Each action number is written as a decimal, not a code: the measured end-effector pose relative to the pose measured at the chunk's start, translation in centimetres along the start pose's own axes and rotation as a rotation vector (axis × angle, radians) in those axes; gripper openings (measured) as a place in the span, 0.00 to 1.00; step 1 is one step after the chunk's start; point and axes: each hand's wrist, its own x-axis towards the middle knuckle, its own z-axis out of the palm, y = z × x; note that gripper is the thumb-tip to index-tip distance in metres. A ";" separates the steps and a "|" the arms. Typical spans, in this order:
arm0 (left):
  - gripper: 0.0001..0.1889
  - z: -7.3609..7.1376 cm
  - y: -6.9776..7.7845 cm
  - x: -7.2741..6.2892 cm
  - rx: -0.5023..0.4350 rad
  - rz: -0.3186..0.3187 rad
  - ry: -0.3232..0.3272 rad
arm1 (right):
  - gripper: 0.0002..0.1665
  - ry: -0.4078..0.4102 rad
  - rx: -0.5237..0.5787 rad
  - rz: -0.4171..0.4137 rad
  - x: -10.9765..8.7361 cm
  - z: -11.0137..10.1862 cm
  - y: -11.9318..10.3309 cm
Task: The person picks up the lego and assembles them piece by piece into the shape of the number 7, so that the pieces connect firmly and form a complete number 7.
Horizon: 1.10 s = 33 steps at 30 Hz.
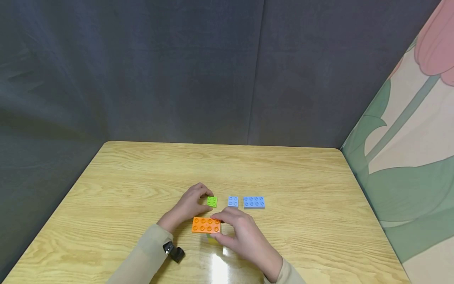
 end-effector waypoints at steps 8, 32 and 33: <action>0.17 -0.3 0.0 -0.4 -0.062 0.011 0.016 | 0.18 -0.002 -0.001 0.001 0.0 0.0 0.0; 0.15 -3.6 -0.5 -3.8 -0.324 0.033 -0.011 | 0.18 -0.004 0.002 0.009 -0.1 -0.1 0.1; 0.15 -3.8 -0.4 -4.0 -0.331 0.041 -0.008 | 0.18 -0.004 0.003 0.008 -0.1 -0.1 0.1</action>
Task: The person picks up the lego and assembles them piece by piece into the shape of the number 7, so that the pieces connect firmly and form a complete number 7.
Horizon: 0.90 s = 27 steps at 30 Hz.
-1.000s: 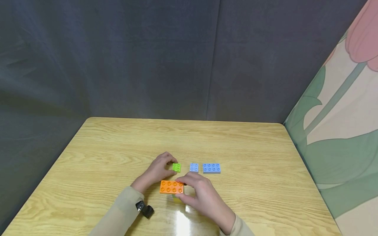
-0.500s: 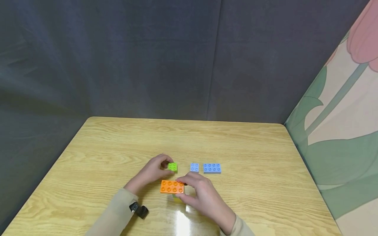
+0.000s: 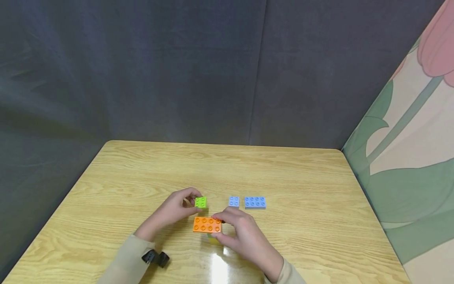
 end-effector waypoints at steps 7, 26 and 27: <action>0.16 -1.0 1.2 -1.4 -0.048 0.032 0.017 | 0.18 0.002 -0.004 0.001 0.0 0.0 -0.1; 0.18 -1.8 2.0 -4.6 -0.129 0.203 -0.021 | 0.17 0.004 -0.003 0.010 0.0 0.0 -0.1; 0.18 -1.7 1.9 -4.7 -0.133 0.211 -0.018 | 0.17 0.004 -0.003 0.010 0.0 0.0 -0.1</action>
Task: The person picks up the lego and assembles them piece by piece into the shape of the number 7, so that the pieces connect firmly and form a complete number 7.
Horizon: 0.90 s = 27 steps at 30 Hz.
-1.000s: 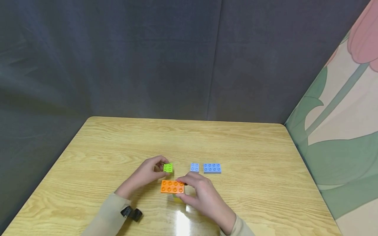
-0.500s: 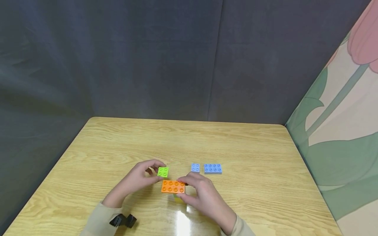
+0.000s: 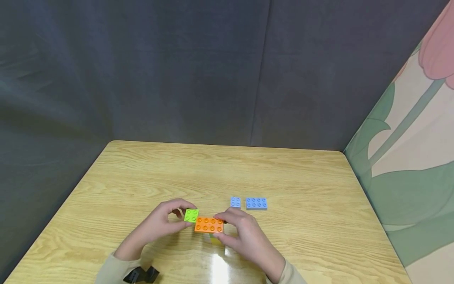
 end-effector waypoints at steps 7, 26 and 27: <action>0.20 0.1 0.1 -0.9 -0.032 0.051 0.008 | 0.17 0.002 -0.005 -0.002 0.0 0.1 0.0; 0.20 1.3 0.5 -1.6 -0.154 0.118 0.040 | 0.17 0.008 -0.009 -0.007 0.0 0.1 0.0; 0.20 1.4 0.4 -1.6 -0.180 0.108 0.040 | 0.17 0.009 -0.008 -0.007 0.0 0.2 0.0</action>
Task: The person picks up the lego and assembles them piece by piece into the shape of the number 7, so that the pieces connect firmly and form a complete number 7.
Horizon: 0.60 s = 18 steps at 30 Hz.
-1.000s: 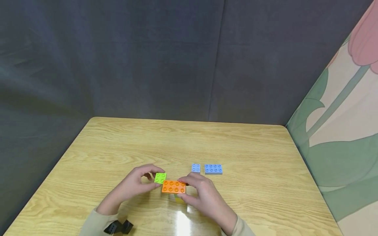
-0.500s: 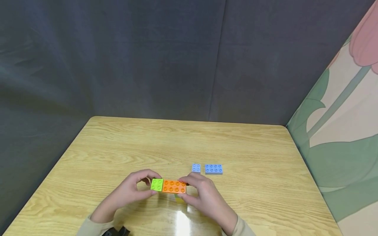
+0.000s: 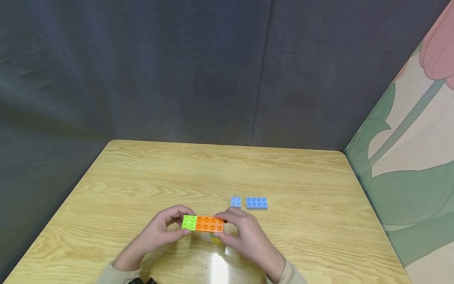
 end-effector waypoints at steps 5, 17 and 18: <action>0.18 0.4 -0.2 -0.1 -0.126 -0.037 0.000 | 0.17 0.001 0.007 -0.005 0.0 0.1 0.0; 0.17 1.1 -0.4 -0.1 -0.302 -0.061 -0.011 | 0.17 -0.002 0.019 -0.004 0.0 0.0 -0.1; 0.17 1.2 -0.4 -0.1 -0.309 -0.070 -0.010 | 0.17 -0.002 0.019 -0.004 0.1 0.0 -0.1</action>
